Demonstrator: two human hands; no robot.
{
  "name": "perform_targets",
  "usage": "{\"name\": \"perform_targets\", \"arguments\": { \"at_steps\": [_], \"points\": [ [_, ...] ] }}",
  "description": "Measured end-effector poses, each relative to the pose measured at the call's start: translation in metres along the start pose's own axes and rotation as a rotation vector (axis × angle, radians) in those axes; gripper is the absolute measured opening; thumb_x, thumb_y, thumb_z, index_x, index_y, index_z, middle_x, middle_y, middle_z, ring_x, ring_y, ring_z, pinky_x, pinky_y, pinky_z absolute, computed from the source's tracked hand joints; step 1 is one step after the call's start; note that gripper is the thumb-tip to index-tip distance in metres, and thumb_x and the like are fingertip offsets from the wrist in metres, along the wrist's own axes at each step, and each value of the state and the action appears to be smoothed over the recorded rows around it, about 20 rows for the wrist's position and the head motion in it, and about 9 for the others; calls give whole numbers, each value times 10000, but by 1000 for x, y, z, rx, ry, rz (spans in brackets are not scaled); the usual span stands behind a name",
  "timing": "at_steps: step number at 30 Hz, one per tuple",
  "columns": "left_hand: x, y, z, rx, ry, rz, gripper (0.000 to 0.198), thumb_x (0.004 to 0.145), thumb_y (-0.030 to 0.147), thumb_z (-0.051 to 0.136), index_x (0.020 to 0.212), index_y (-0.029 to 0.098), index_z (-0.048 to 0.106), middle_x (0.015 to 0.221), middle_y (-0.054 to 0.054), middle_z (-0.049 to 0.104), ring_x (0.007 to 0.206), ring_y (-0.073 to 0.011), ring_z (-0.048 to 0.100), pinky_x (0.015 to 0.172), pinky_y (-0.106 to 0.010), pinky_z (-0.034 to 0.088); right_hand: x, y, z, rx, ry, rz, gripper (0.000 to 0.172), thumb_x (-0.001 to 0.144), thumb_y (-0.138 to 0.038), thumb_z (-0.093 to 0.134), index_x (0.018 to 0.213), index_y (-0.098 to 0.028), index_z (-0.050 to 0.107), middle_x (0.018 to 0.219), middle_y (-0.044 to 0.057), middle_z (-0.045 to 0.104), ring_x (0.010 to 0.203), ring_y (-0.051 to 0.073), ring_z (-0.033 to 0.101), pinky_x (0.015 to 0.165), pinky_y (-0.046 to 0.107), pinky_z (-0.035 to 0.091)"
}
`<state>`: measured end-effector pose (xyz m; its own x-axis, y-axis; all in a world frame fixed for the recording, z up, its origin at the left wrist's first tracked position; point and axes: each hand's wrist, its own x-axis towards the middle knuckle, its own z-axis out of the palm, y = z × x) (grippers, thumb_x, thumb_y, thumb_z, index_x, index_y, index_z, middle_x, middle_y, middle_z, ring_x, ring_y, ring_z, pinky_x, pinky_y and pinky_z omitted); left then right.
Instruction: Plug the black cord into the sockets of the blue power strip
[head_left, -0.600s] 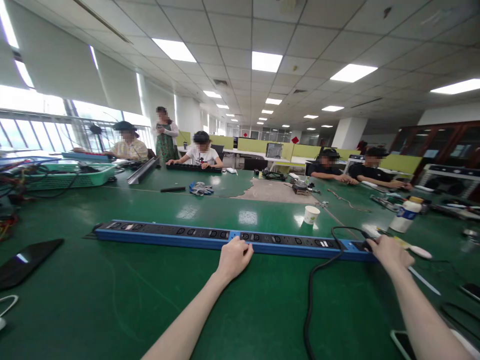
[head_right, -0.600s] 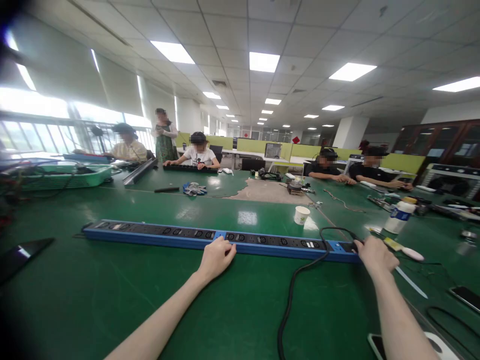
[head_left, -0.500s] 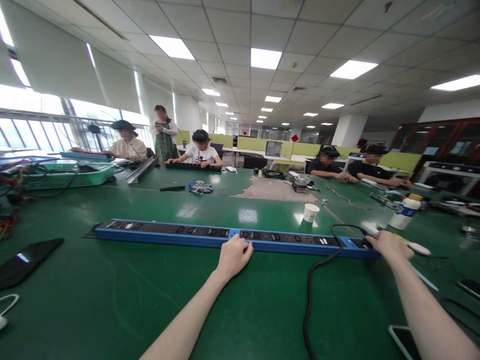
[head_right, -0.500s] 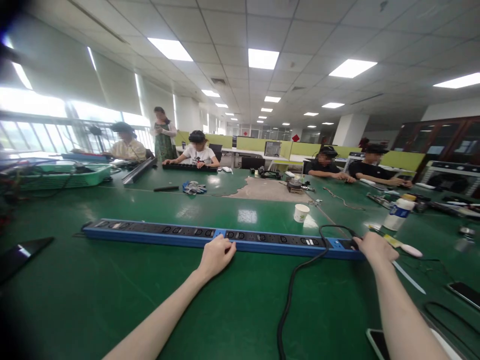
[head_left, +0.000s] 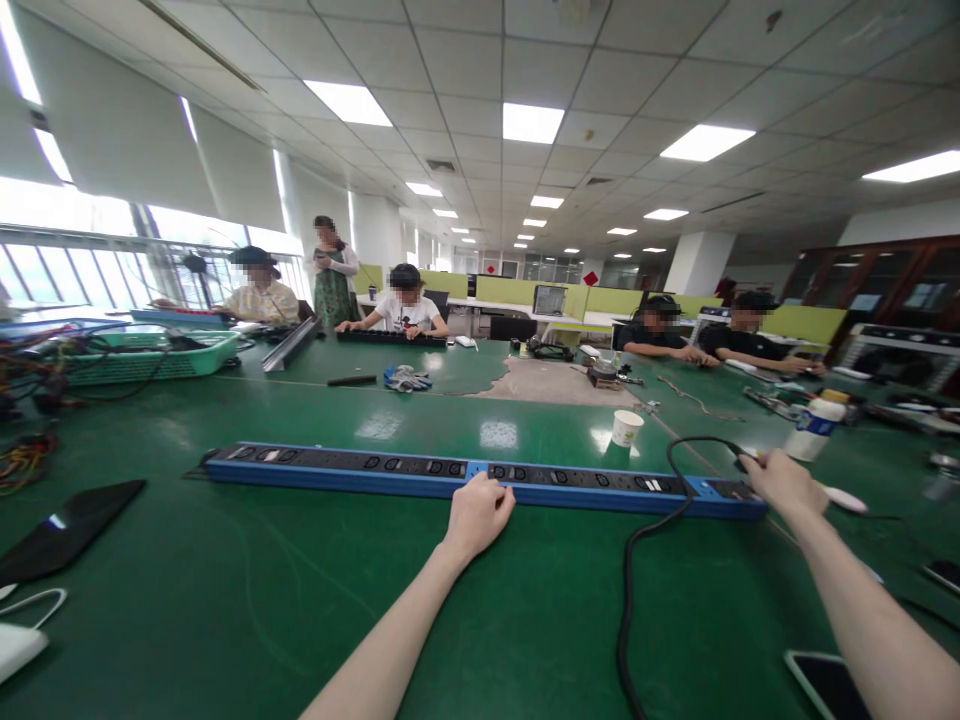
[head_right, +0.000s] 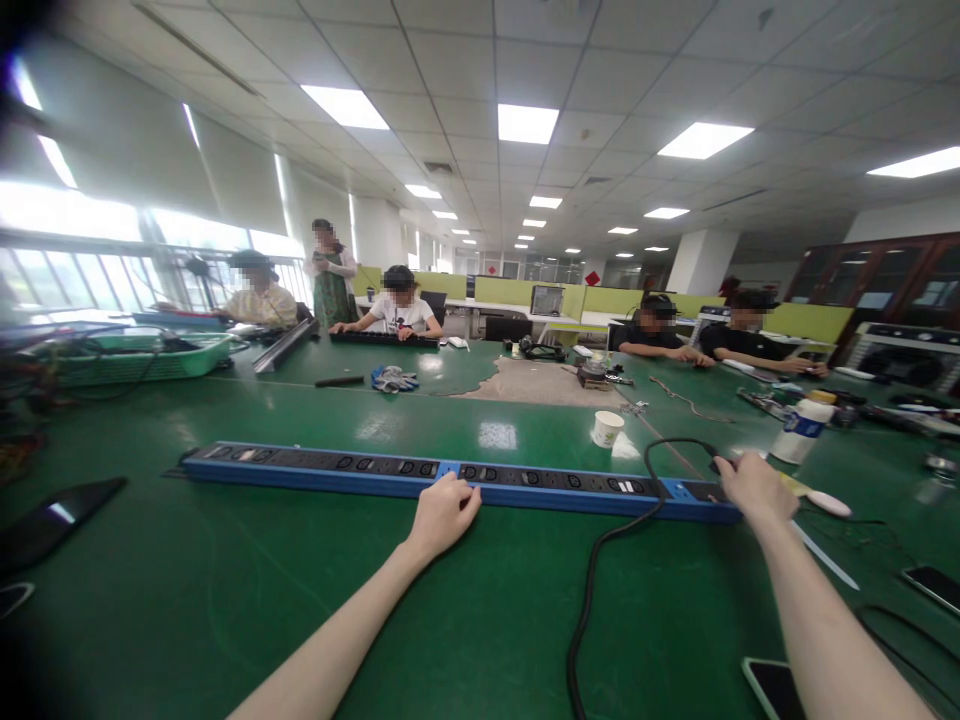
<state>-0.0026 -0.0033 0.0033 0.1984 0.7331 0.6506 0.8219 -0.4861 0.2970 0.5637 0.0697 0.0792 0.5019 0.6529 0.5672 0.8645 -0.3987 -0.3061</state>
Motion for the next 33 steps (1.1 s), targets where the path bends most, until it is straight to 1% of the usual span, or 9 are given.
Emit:
{"name": "perform_targets", "arguments": {
  "at_steps": [3, 7, 10, 14, 17, 21, 27, 30, 33],
  "points": [
    [-1, 0, 0, 1, -2, -9, 458, 1039, 314, 468, 636, 218, 663, 703, -66, 677, 803, -208, 605, 758, -329, 481, -15, -34, -27, -21, -109, -13, 455, 973, -552, 481, 1140, -183, 687, 1061, 223, 707, 856, 312, 644, 697, 413, 423],
    [1, 9, -10, -45, 17, -45, 419, 1041, 300, 460, 695, 220, 680, 754, -66, 675, 829, -202, 617, 766, -319, 488, -69, -94, -62, 67, 38, -273, 458, 1023, -575, 399, 1234, -226, 606, 1214, 141, 680, 924, 268, 653, 700, 352, 415],
    [11, 31, -35, -131, 102, -52, 254, 1032, 270, 474, 1055, 236, 725, 1002, -74, 705, 968, -205, 643, 857, -325, 511, -120, -141, -86, 183, 34, -479, 413, 1022, -557, 435, 1251, -254, 596, 1235, 97, 681, 874, 247, 679, 657, 323, 434],
    [32, 69, -80, -171, 259, 48, 529, 996, 287, 548, 1514, 228, 461, 1410, -152, 578, 1300, -287, 550, 1092, -439, 461, -176, -199, -119, 327, -142, -857, 302, 1032, -495, 463, 1228, -327, 619, 1332, 37, 647, 901, 245, 699, 615, 321, 475],
    [39, 83, -107, -162, 137, 190, 593, 1013, 303, 528, 1580, 220, 377, 1440, -154, 581, 1337, -295, 544, 1134, -464, 429, -205, -235, -139, 446, -215, -988, 265, 1037, -493, 486, 1221, -352, 614, 1325, 17, 639, 902, 236, 706, 620, 325, 498],
    [27, 80, -132, -198, -120, 271, 428, 1090, 298, 346, 1485, 243, 503, 1364, -94, 664, 1208, -226, 650, 1036, -362, 491, -228, -266, -154, 672, -331, -1020, 247, 1019, -506, 535, 1188, -349, 623, 1216, 27, 663, 884, 220, 704, 721, 352, 545],
    [9, 45, -175, -123, -194, 213, 403, 1073, 378, 421, 1433, 291, 578, 1323, -61, 693, 1147, -219, 674, 962, -314, 512, -219, -260, -129, 820, -529, -852, 290, 1007, -560, 526, 1112, -319, 650, 951, -1, 740, 819, 210, 698, 743, 348, 541],
    [14, -7, -203, -38, -63, 24, 382, 1042, 430, 474, 1334, 267, 657, 1236, -62, 730, 1067, -231, 692, 934, -324, 523, -199, -221, -83, 667, -421, -657, 363, 1018, -574, 454, 1118, -306, 678, 1074, 21, 760, 947, 244, 707, 840, 389, 542],
    [17, -84, -231, 160, 59, -227, 399, 974, 517, 556, 1205, 246, 737, 1203, -75, 729, 1030, -261, 690, 925, -353, 520, -192, -173, -30, 467, -290, -538, 457, 1029, -534, 368, 1244, -277, 679, 1294, 75, 716, 1216, 284, 640, 1036, 459, 488]
  ]
}}
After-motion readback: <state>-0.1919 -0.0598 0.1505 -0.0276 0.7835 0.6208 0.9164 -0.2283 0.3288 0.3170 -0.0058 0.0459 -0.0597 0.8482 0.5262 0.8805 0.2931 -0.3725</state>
